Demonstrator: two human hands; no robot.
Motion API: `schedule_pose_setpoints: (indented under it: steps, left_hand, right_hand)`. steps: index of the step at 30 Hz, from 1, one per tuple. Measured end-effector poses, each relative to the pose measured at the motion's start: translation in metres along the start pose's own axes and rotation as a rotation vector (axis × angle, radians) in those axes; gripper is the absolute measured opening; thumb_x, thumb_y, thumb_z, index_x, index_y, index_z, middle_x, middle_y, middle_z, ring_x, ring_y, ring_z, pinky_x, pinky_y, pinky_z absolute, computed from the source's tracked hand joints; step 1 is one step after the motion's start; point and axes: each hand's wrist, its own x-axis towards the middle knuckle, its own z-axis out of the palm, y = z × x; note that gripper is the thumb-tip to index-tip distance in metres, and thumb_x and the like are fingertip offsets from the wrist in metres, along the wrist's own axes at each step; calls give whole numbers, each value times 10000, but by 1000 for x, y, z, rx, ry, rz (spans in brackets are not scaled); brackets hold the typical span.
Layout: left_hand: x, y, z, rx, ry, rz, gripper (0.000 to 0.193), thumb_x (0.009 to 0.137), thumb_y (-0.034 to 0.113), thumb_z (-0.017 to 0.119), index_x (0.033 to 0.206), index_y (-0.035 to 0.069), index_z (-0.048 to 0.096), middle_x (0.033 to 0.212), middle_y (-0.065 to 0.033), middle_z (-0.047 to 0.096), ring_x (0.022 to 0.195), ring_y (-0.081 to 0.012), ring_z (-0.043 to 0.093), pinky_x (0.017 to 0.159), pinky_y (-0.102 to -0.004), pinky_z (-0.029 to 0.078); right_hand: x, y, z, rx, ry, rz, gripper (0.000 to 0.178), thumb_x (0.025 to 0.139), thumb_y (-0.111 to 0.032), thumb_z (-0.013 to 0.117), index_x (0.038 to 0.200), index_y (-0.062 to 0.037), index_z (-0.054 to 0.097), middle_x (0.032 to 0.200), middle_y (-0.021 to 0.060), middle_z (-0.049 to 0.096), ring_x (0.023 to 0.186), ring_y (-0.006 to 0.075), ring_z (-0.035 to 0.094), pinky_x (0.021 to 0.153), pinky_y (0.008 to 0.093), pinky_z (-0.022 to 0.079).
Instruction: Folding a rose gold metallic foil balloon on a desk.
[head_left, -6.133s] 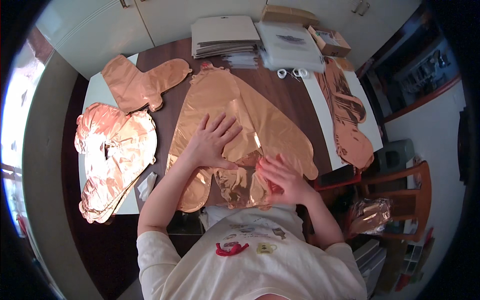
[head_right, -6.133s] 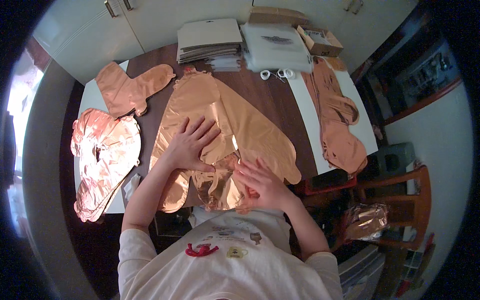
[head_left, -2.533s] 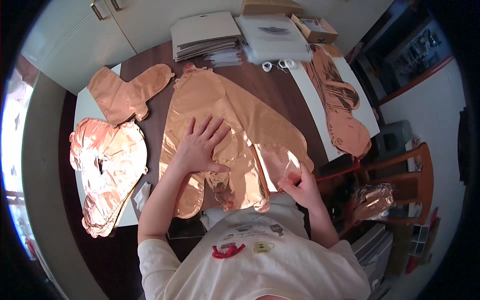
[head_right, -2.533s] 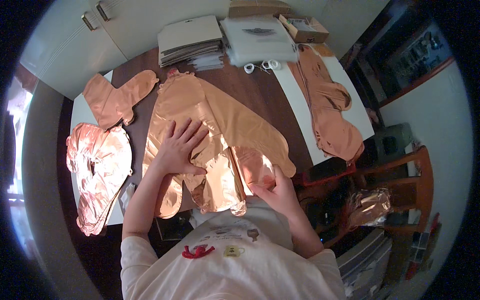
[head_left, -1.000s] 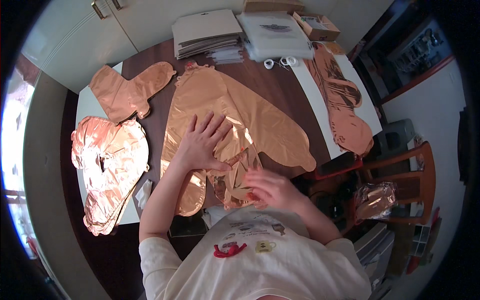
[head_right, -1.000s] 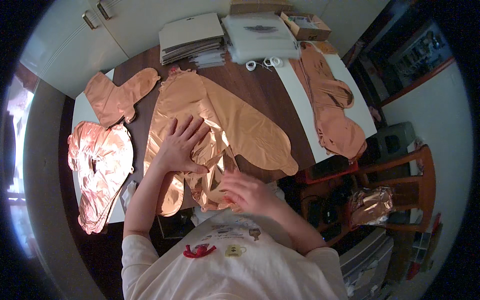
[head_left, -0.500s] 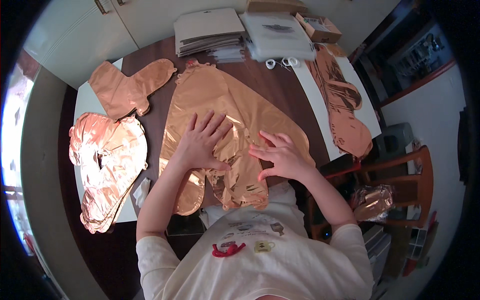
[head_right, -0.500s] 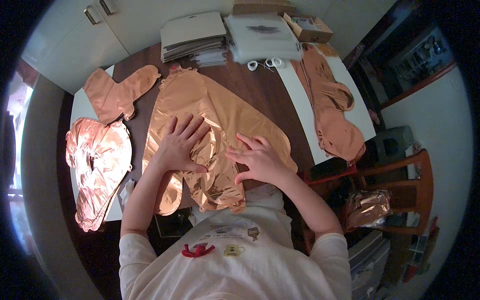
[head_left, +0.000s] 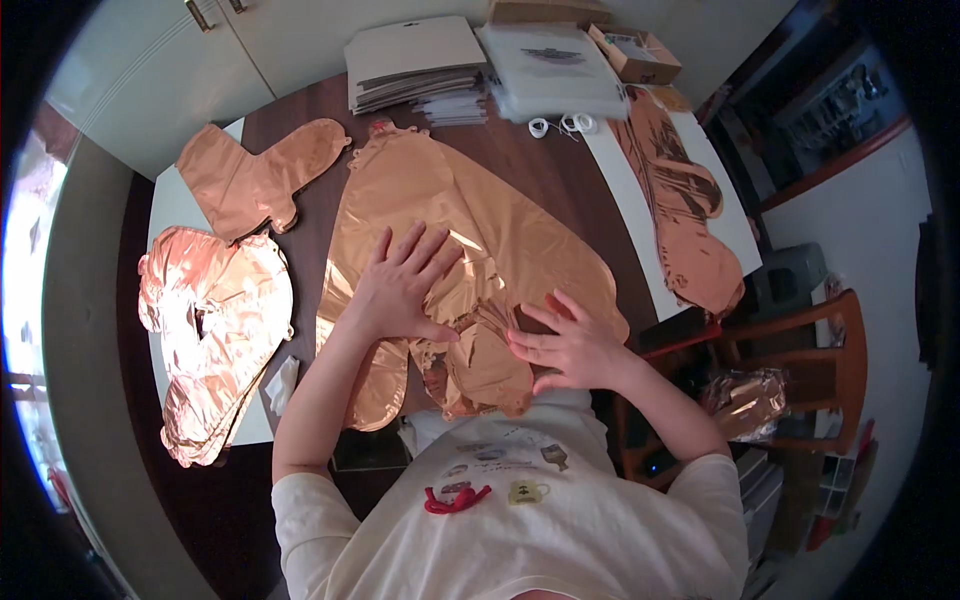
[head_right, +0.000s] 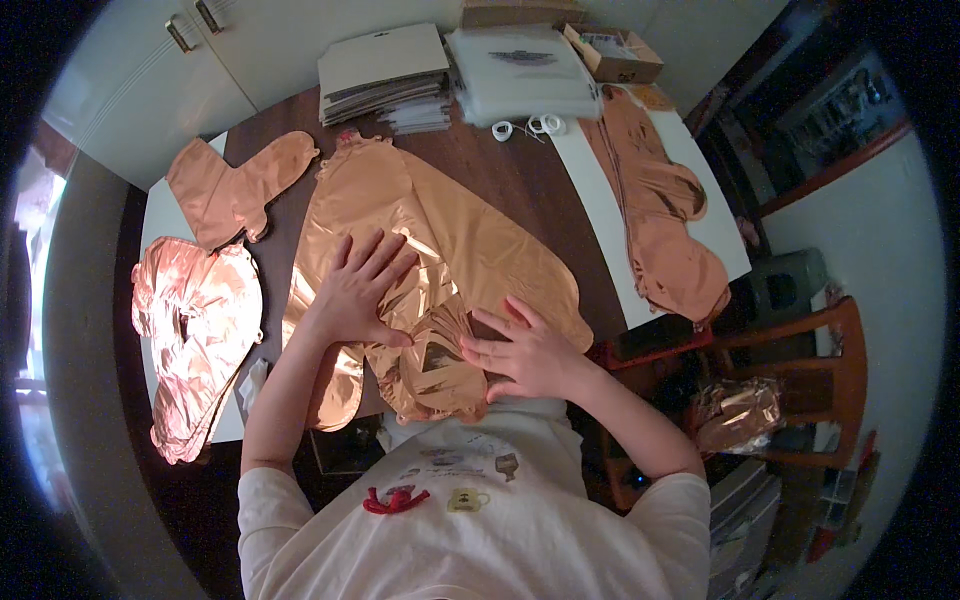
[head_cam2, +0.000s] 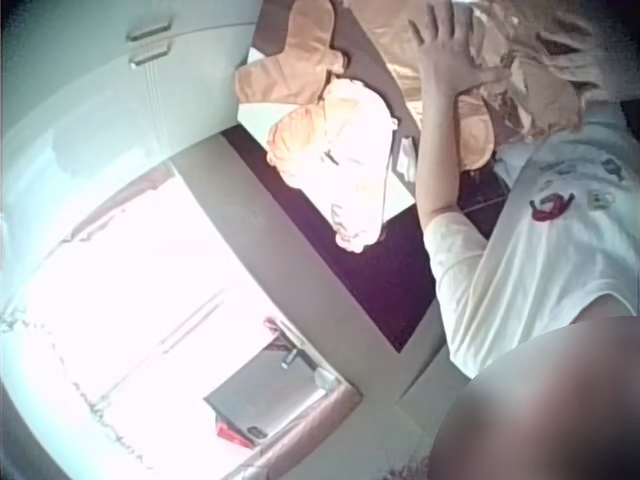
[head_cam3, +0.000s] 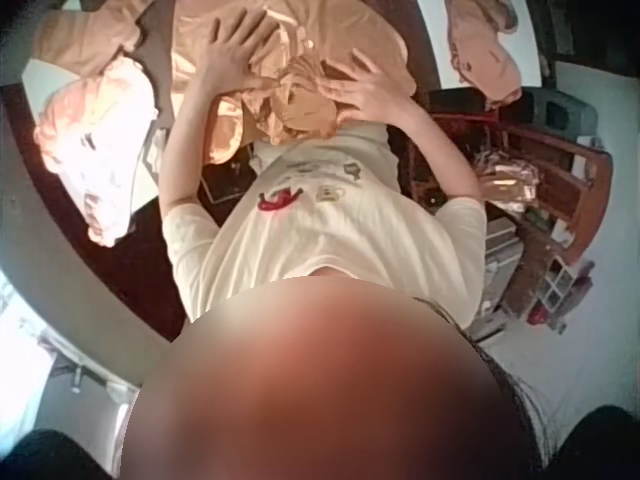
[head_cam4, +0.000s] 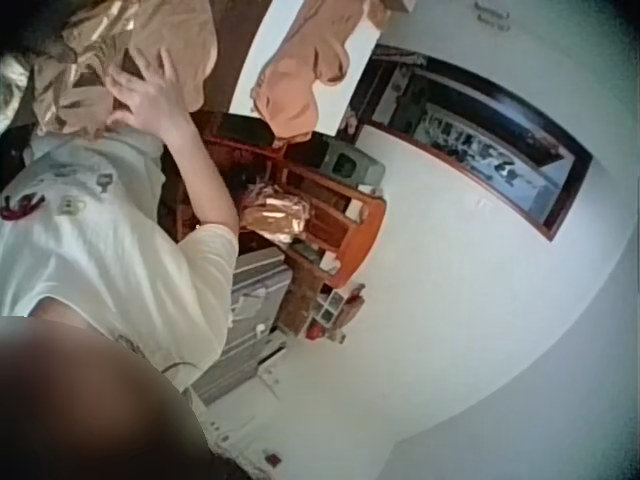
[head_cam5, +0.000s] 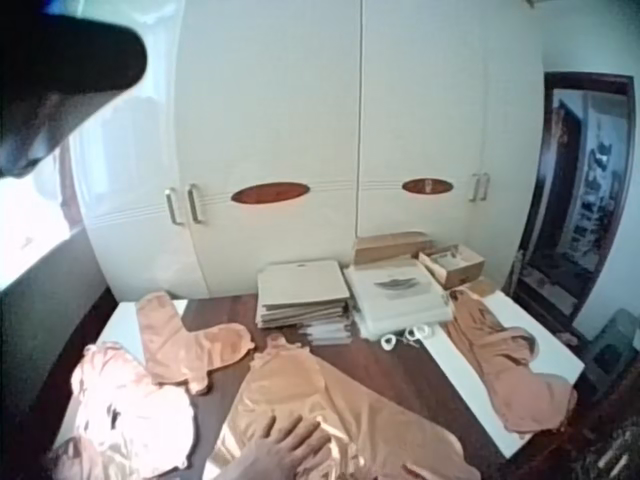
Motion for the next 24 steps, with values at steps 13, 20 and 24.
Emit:
schedule_pose_setpoints:
  steps: [13, 20, 24]
  left_hand:
    - [1, 0, 1, -2, -12, -7, 1087, 529, 783, 596, 1402, 186, 350, 1453, -84, 326, 1356, -315, 262, 1083, -553, 168]
    - [2, 0, 2, -2, 20, -1, 1086, 523, 788, 593, 1397, 187, 357, 1442, -83, 341, 1350, -309, 271, 1082, -552, 169]
    - [-1, -1, 1, 1, 29, 1, 1085, 525, 790, 589, 1396, 185, 359, 1443, -83, 339, 1350, -307, 271, 1082, -552, 170]
  right_hand:
    - [-16, -25, 29, -115, 482, -57, 107, 764, -164, 665, 865, -176, 697, 999, -55, 673, 1027, 111, 610, 902, 344, 398]
    - [-22, -20, 28, -33, 457, -106, 118, 732, -184, 697, 850, -184, 686, 1004, -59, 669, 1043, 119, 603, 916, 351, 375]
    - [-15, -21, 9, 188, 320, -33, 206, 705, -249, 729, 886, -172, 670, 996, -61, 665, 1078, 144, 583, 933, 399, 367]
